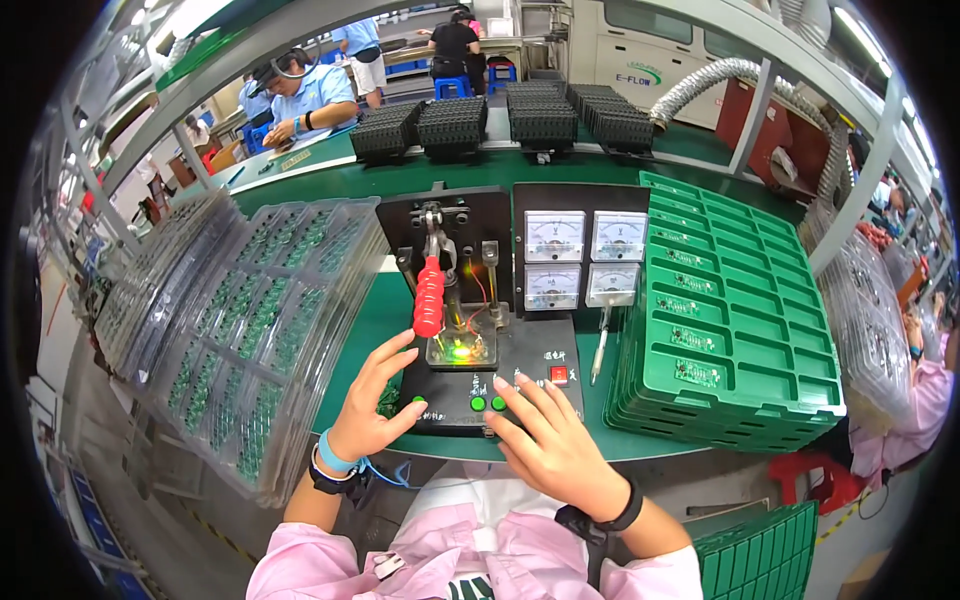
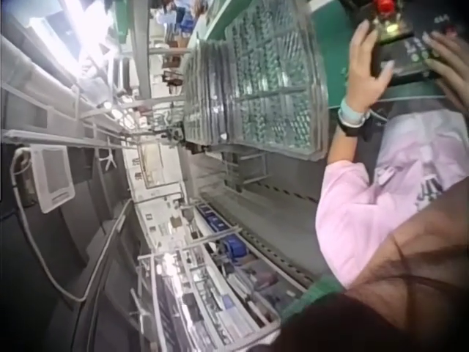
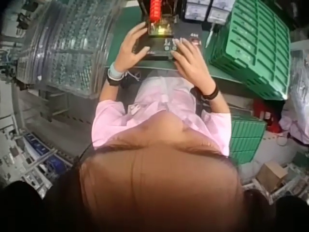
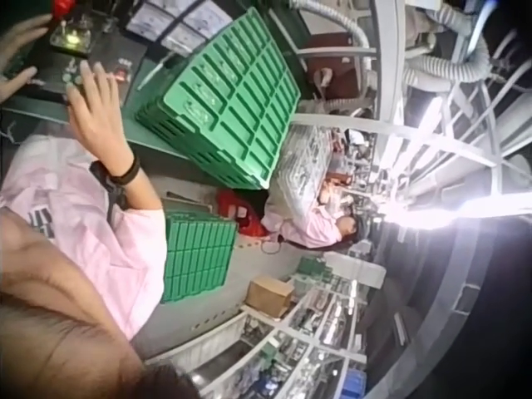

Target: The person tests circuit boards by placing them into a testing machine, pulling a red lever, and pressing buttons. After each test, they lift the lever and place the board into a green tray.

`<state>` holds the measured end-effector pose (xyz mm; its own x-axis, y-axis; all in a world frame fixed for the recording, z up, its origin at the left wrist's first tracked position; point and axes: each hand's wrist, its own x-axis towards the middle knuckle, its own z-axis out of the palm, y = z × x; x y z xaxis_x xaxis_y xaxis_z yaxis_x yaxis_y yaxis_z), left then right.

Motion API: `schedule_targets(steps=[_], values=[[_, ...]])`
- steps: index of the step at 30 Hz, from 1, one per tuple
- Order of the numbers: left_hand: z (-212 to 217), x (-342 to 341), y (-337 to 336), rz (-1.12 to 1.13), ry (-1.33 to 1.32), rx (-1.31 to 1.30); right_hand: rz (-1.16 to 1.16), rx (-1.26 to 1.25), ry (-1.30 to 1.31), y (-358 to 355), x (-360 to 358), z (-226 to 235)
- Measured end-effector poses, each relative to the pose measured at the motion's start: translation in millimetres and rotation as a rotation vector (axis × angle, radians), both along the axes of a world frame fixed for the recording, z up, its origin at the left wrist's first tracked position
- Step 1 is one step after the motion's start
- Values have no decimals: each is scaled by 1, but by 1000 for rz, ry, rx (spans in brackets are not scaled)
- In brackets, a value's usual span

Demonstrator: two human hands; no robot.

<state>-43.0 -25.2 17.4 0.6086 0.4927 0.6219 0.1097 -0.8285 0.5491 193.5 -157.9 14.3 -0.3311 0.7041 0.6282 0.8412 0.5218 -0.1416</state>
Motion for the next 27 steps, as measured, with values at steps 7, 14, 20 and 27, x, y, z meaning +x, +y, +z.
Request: schedule_targets(steps=[7, 14, 20, 27], values=[[-32, -21, 19, 73, 194, 54, -139, 295, 192, 2, -20, -53], [-21, -20, 31, 109, 243, -66, -242, 68, -14, 14, -27, -69], [1, -2, 44, 80, 350, 167, -249, 62, 7, 13, -29, -65], [-6, -16, 37, 76, 459, 137, -30, -392, 11, 35, -24, -8]])
